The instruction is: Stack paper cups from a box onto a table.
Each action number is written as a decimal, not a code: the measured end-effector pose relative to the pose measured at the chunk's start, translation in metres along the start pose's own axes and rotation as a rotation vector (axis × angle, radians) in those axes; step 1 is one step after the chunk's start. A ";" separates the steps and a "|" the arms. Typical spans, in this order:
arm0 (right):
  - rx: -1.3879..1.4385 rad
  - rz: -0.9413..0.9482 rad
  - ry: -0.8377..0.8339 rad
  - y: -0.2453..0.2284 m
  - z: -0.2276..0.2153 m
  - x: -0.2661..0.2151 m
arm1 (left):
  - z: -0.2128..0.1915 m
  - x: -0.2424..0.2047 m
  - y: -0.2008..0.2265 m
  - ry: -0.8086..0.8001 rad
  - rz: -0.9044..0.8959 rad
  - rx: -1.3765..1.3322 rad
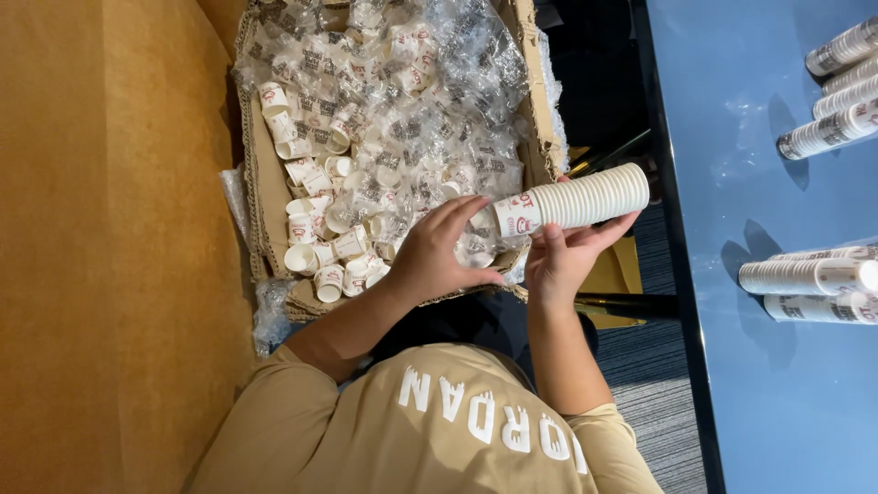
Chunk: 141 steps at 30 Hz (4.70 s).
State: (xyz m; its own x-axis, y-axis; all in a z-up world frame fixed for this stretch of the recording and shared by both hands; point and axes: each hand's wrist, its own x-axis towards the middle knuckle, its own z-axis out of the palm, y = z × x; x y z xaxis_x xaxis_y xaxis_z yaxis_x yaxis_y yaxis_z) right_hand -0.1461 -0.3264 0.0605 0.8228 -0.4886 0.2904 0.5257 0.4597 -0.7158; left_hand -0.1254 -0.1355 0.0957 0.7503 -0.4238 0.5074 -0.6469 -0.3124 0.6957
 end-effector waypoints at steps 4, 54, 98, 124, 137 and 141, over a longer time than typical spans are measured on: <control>0.009 0.010 0.014 -0.001 -0.005 0.000 | 0.004 -0.007 -0.013 -0.050 0.054 -0.045; -1.227 -0.417 -0.654 -0.052 0.034 -0.024 | -0.031 0.005 0.011 0.097 0.098 -0.115; -0.167 -0.225 -0.330 -0.005 0.006 -0.002 | 0.049 -0.010 -0.064 0.261 0.147 -0.261; -0.343 0.193 -0.239 0.060 -0.029 -0.010 | 0.098 -0.007 -0.088 0.228 -0.409 -1.054; -0.226 0.354 0.096 0.055 -0.030 0.000 | 0.039 -0.025 -0.025 -0.119 0.496 -0.311; -0.268 0.438 -0.020 0.059 -0.035 -0.012 | 0.052 -0.033 -0.047 -0.059 0.533 -0.285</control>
State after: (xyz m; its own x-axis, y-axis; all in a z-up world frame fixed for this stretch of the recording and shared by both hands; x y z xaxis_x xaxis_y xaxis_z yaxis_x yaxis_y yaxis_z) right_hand -0.1324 -0.3198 -0.0076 0.9587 -0.2772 -0.0632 0.0587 0.4106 -0.9099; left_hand -0.1275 -0.1510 0.0199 0.3190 -0.5082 0.8000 -0.8632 0.1926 0.4666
